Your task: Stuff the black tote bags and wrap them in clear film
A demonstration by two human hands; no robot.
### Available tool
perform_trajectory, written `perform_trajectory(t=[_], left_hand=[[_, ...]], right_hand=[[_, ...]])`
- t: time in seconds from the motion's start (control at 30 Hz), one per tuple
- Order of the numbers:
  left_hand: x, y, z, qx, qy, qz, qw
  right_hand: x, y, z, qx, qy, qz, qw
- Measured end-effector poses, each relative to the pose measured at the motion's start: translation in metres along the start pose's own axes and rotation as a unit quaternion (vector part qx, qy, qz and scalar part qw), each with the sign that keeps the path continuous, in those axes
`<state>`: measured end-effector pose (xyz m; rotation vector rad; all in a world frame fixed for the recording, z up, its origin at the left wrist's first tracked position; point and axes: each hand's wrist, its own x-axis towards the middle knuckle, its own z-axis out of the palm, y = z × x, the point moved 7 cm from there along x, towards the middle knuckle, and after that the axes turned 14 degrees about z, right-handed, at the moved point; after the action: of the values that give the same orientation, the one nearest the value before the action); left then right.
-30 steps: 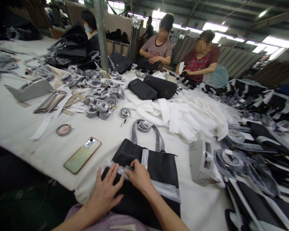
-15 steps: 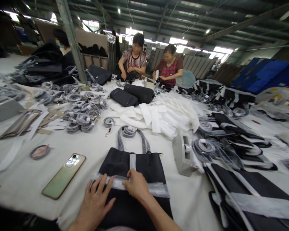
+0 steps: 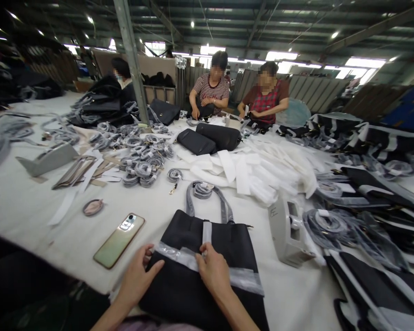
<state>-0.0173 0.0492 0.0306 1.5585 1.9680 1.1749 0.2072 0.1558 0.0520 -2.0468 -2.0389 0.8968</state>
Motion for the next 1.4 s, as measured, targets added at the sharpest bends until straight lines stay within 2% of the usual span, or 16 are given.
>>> perform_trajectory(t=[0.13,0.37,0.5,0.6,0.67,0.7,0.77,0.87,1.0,1.1,1.23,1.4], left_hand=[[0.003,-0.006,0.010,0.011,-0.030,-0.012,0.999],[0.007,-0.036,0.024,0.008,-0.093,-0.063,0.994],[0.008,-0.033,0.022,-0.003,-0.092,-0.062,0.994],[0.008,-0.010,0.011,0.056,-0.025,0.023,0.998],[0.005,0.015,0.004,0.111,0.022,0.133,0.985],[0.003,0.028,0.005,0.127,0.028,0.191,0.973],[-0.003,0.044,0.011,0.137,0.003,0.276,0.951],[-0.007,0.051,0.020,0.141,-0.032,0.314,0.938],[-0.004,0.048,0.019,0.122,-0.012,0.279,0.953],[0.002,0.043,0.014,0.107,0.025,0.210,0.972],[0.008,0.036,0.010,0.084,0.048,0.127,0.987],[0.016,0.033,0.015,0.077,0.030,0.074,0.994]], right_hand=[[-0.006,0.000,-0.002,-0.012,0.025,0.009,1.000],[-0.018,0.001,-0.003,-0.031,0.088,0.014,0.996],[-0.028,0.004,-0.003,0.033,0.101,-0.017,0.994],[-0.038,0.008,-0.006,0.115,0.102,-0.050,0.987],[-0.045,0.005,-0.008,0.145,0.105,-0.081,0.980],[-0.048,0.001,-0.009,0.149,0.104,-0.103,0.978],[-0.052,-0.012,-0.011,0.140,0.096,-0.151,0.974],[-0.047,-0.032,-0.016,0.103,0.086,-0.175,0.975],[-0.027,-0.049,-0.018,0.000,0.057,-0.141,0.988],[-0.020,-0.059,-0.014,-0.056,0.018,-0.166,0.984],[-0.019,-0.065,-0.013,-0.016,-0.025,-0.182,0.983],[-0.015,-0.074,-0.012,0.053,-0.130,-0.172,0.975]])
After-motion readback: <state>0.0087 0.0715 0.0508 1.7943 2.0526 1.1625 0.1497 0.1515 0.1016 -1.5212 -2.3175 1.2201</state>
